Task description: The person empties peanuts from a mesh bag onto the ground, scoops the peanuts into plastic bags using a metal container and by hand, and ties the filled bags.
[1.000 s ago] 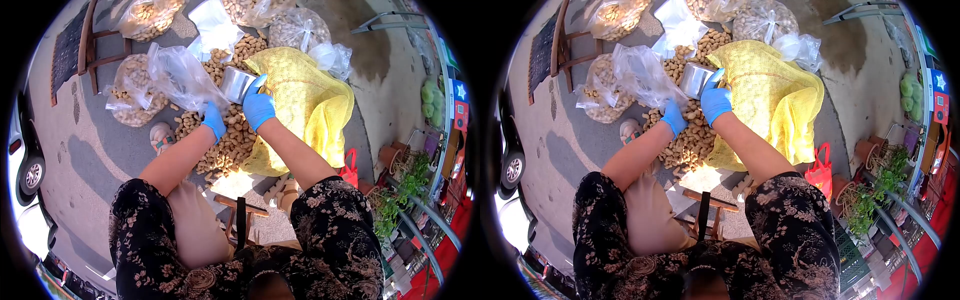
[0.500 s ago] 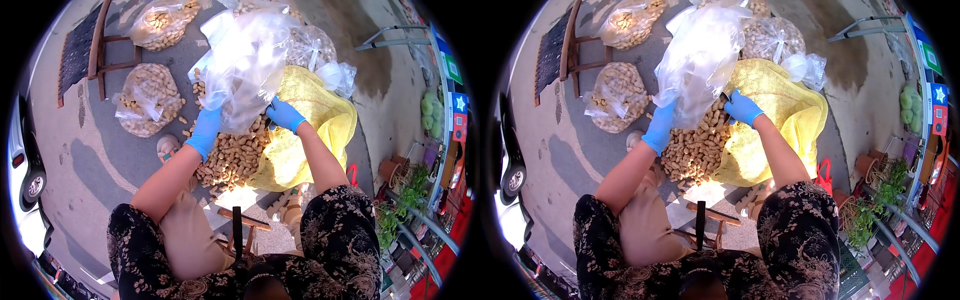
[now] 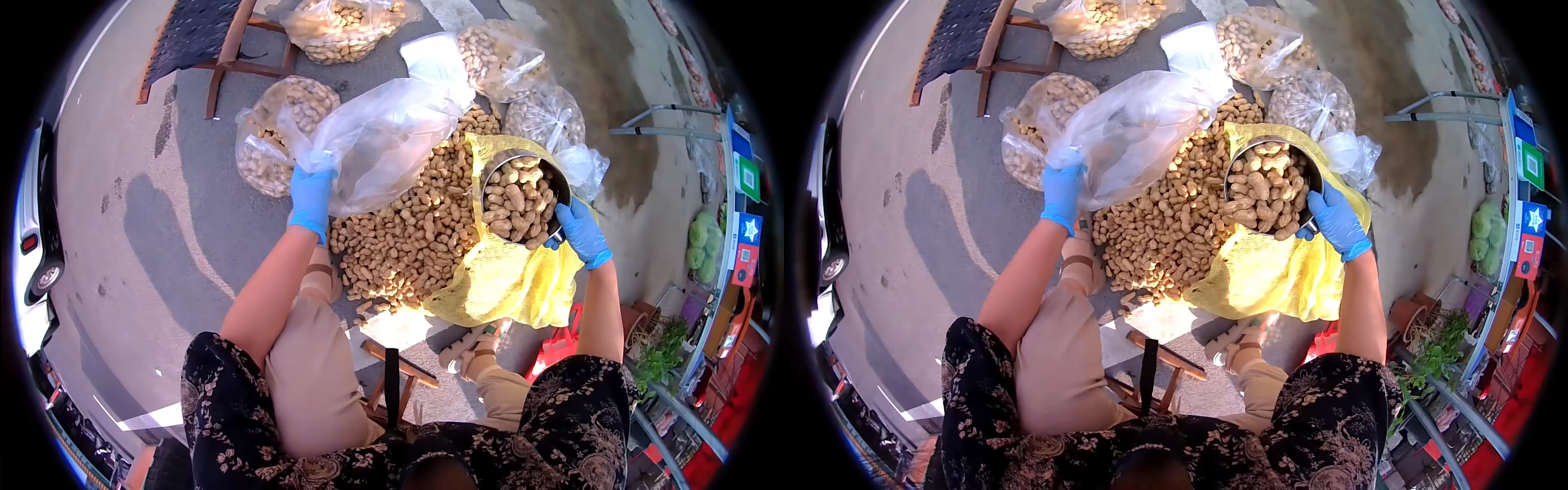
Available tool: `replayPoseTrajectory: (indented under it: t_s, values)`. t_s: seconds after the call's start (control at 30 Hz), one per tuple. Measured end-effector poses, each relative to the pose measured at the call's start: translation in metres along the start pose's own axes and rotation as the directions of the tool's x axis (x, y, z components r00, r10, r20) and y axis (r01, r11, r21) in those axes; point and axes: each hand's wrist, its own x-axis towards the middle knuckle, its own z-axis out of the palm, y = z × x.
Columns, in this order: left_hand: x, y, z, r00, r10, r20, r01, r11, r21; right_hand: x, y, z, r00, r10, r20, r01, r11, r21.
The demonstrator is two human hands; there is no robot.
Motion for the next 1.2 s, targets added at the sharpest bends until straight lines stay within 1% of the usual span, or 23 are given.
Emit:
replayPoseTrajectory:
  t_s: [0.07,0.1,0.13,0.17,0.2,0.23,0.27,0.3,0.33,0.37,0.43,0.47,0.53,0.57,0.63,0.77,0.87,0.97,1.03,1.07,1.1,1.17,1.2]
  values:
    - [-0.009,-0.001,0.007,0.991,-0.134,-0.003,0.133,0.989,-0.058,-0.013,-0.029,0.011,0.999,-0.028,-0.023,0.027,0.999,-0.023]
    - [-0.01,-0.006,0.01,0.987,-0.158,0.043,0.16,0.985,-0.064,-0.016,-0.039,0.02,0.999,-0.039,-0.036,0.038,0.999,-0.033]
    - [-0.01,-0.014,0.014,0.979,-0.182,0.088,0.188,0.98,-0.066,-0.013,-0.043,0.027,0.992,-0.126,0.029,0.127,0.99,-0.066]
    - [-0.01,-0.022,0.016,0.97,-0.205,0.13,0.215,0.974,-0.067,-0.006,-0.049,0.039,0.986,-0.112,0.12,0.108,0.993,0.045]
    - [-0.017,-0.016,0.022,0.961,-0.226,0.161,0.238,0.969,-0.06,0.002,-0.057,0.056,0.981,-0.117,0.152,0.105,0.991,0.087]
    - [-0.02,-0.012,0.023,0.93,-0.313,0.193,0.326,0.945,-0.038,0.014,-0.058,0.074,0.986,-0.071,0.148,0.062,0.996,0.066]
    - [-0.02,-0.01,0.021,0.891,-0.397,0.221,0.41,0.912,-0.011,0.029,-0.056,0.088,0.975,-0.06,0.214,0.049,0.997,0.058]
    - [-0.019,-0.009,0.019,0.844,-0.477,0.243,0.488,0.873,0.018,0.046,-0.056,0.102,0.971,0.054,0.234,-0.039,0.997,-0.069]
    - [-0.014,-0.021,0.023,0.902,-0.343,0.264,0.392,0.906,-0.162,0.061,-0.054,0.116,0.982,-0.002,0.19,0.046,0.973,-0.227]
    - [-0.01,-0.03,0.017,0.918,-0.321,0.234,0.364,0.915,-0.175,0.079,-0.04,0.128,0.982,-0.094,0.162,0.138,0.948,-0.286]
    - [-0.014,-0.01,0.013,0.943,-0.285,0.172,0.316,0.928,-0.195,0.113,-0.022,0.145,0.997,-0.059,0.055,0.081,0.754,-0.652]
    - [-0.016,-0.006,0.011,0.947,-0.278,0.158,0.306,0.932,-0.194,0.121,-0.019,0.153,0.995,-0.096,0.037,0.093,0.686,-0.721]
    - [-0.016,-0.009,0.005,0.915,-0.347,0.205,0.379,0.914,-0.146,0.124,-0.034,0.174,0.984,-0.177,0.002,0.096,0.529,-0.843]
    - [-0.014,-0.009,0.005,0.899,-0.374,0.23,0.408,0.904,-0.126,0.124,-0.039,0.18,0.974,-0.221,0.057,0.161,0.488,-0.858]
    - [-0.012,-0.011,0.011,0.943,-0.288,0.166,0.312,0.939,-0.144,0.124,-0.047,0.194,0.938,-0.3,0.172,0.287,0.395,-0.873]
    - [-0.012,0.001,0.011,0.979,-0.192,0.073,0.202,0.963,-0.179,0.122,-0.06,0.243,0.881,-0.346,0.321,0.377,0.107,-0.92]
    - [-0.007,-0.001,-0.01,0.954,-0.279,0.112,0.292,0.949,-0.119,0.093,-0.089,0.284,0.903,-0.189,0.386,0.371,-0.112,-0.922]
    - [-0.004,-0.003,-0.017,0.941,-0.329,0.078,0.333,0.941,-0.058,0.105,-0.092,0.278,0.913,-0.084,0.399,0.383,-0.155,-0.911]
    - [-0.002,-0.003,-0.012,0.959,-0.282,0.024,0.283,0.958,-0.037,0.117,-0.091,0.263,0.943,0.037,0.33,0.332,-0.117,-0.936]
    - [-0.001,-0.005,-0.009,0.965,-0.261,-0.004,0.261,0.965,-0.026,0.116,-0.084,0.259,0.959,-0.021,0.283,0.28,-0.094,-0.955]
    - [0.002,-0.007,-0.011,0.957,-0.29,0.012,0.291,0.957,-0.009,0.11,-0.082,0.252,0.958,-0.093,0.271,0.267,-0.048,-0.962]
    - [0.003,-0.01,-0.019,0.931,-0.36,0.053,0.358,0.932,0.047,0.101,-0.077,0.232,0.928,-0.269,0.26,0.287,0.069,-0.955]
    - [0.005,-0.013,-0.018,0.947,-0.316,0.06,0.319,0.946,-0.047,0.103,-0.081,0.217,0.885,-0.393,0.251,0.321,0.125,-0.939]
